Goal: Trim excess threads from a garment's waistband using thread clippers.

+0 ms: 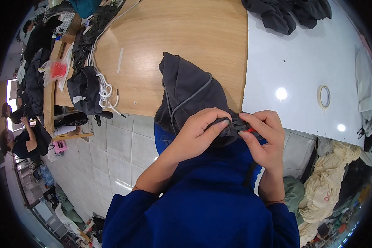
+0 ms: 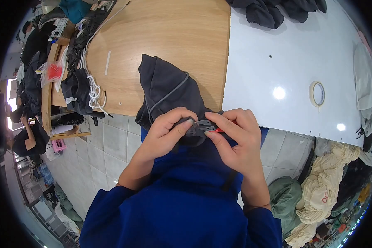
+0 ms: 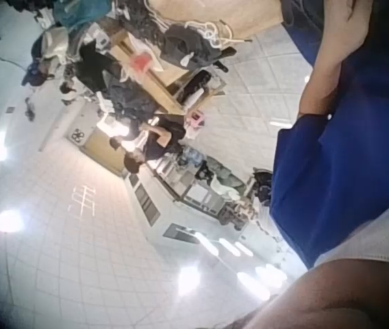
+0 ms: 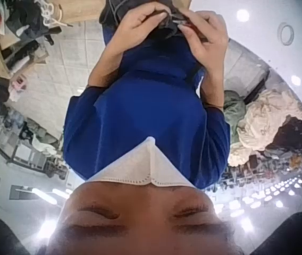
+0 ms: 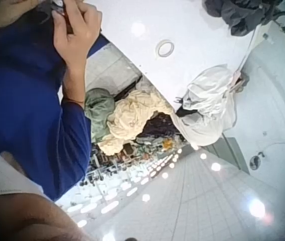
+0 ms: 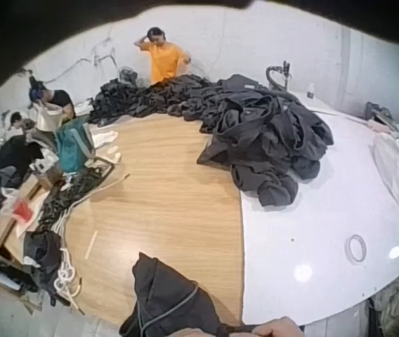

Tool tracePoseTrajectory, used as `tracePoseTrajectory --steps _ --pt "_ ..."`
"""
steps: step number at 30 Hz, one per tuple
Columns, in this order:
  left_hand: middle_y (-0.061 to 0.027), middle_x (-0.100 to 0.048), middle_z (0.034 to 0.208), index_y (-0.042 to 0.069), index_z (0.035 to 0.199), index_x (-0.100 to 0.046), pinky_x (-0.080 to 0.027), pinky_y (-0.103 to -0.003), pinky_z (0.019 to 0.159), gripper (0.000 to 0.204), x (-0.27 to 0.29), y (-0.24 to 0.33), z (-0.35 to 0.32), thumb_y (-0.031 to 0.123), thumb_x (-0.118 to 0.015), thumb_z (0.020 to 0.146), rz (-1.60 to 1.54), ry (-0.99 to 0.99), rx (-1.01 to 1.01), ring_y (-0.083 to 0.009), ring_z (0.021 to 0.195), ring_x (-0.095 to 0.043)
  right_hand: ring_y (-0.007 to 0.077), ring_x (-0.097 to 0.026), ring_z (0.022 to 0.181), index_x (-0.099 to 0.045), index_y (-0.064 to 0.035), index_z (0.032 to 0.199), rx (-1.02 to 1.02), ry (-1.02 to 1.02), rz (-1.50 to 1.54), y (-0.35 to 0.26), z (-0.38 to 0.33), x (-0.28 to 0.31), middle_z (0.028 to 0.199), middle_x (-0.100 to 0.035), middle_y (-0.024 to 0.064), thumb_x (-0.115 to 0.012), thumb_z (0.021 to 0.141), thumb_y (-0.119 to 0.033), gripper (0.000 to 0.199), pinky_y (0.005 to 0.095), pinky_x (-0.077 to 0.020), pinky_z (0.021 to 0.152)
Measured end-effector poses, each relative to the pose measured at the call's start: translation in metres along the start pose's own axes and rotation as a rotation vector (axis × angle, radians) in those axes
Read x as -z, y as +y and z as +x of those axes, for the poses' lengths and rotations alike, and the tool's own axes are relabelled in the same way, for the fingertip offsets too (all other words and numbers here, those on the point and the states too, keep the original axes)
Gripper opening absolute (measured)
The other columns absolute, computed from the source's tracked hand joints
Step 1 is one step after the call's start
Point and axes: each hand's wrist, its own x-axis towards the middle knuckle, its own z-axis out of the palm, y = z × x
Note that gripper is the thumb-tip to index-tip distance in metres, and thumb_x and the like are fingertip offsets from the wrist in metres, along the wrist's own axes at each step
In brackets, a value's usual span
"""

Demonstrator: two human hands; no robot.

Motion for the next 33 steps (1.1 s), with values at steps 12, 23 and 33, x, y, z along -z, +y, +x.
tracePoseTrajectory --steps 12,23,33 --pt "-0.0057 -0.057 0.081 -0.001 0.095 -0.060 -0.041 -0.025 0.070 0.011 0.000 0.003 0.002 0.005 -0.053 0.088 0.142 0.007 -0.010 -0.0138 0.075 -0.052 0.0170 -0.045 0.065 -0.072 -0.0117 0.094 0.041 -0.005 -0.062 -0.001 0.003 0.002 0.073 -0.055 0.0004 -0.075 0.063 -0.011 0.031 0.0282 -0.0364 0.058" --pt "-0.0051 -0.058 0.082 -0.001 0.094 -0.060 -0.042 -0.023 0.070 0.010 0.000 0.001 0.001 0.004 -0.054 0.088 0.120 0.035 -0.010 -0.0122 0.076 -0.053 0.0151 -0.049 0.066 -0.070 -0.0094 0.096 -0.018 0.040 0.015 0.002 -0.003 0.003 0.074 -0.056 0.0017 -0.074 0.066 -0.008 0.030 0.0255 -0.0389 0.059" --pt "-0.0006 -0.060 0.088 0.000 0.101 -0.060 -0.042 -0.017 0.071 0.013 -0.002 -0.001 0.000 0.006 -0.053 0.092 -0.202 0.115 0.108 -0.0044 0.080 -0.052 0.0136 -0.054 0.071 -0.064 -0.0027 0.108 -0.160 0.026 0.267 -0.006 -0.006 -0.007 0.082 -0.057 0.0065 -0.068 0.074 -0.005 0.034 0.0221 -0.0432 0.065"
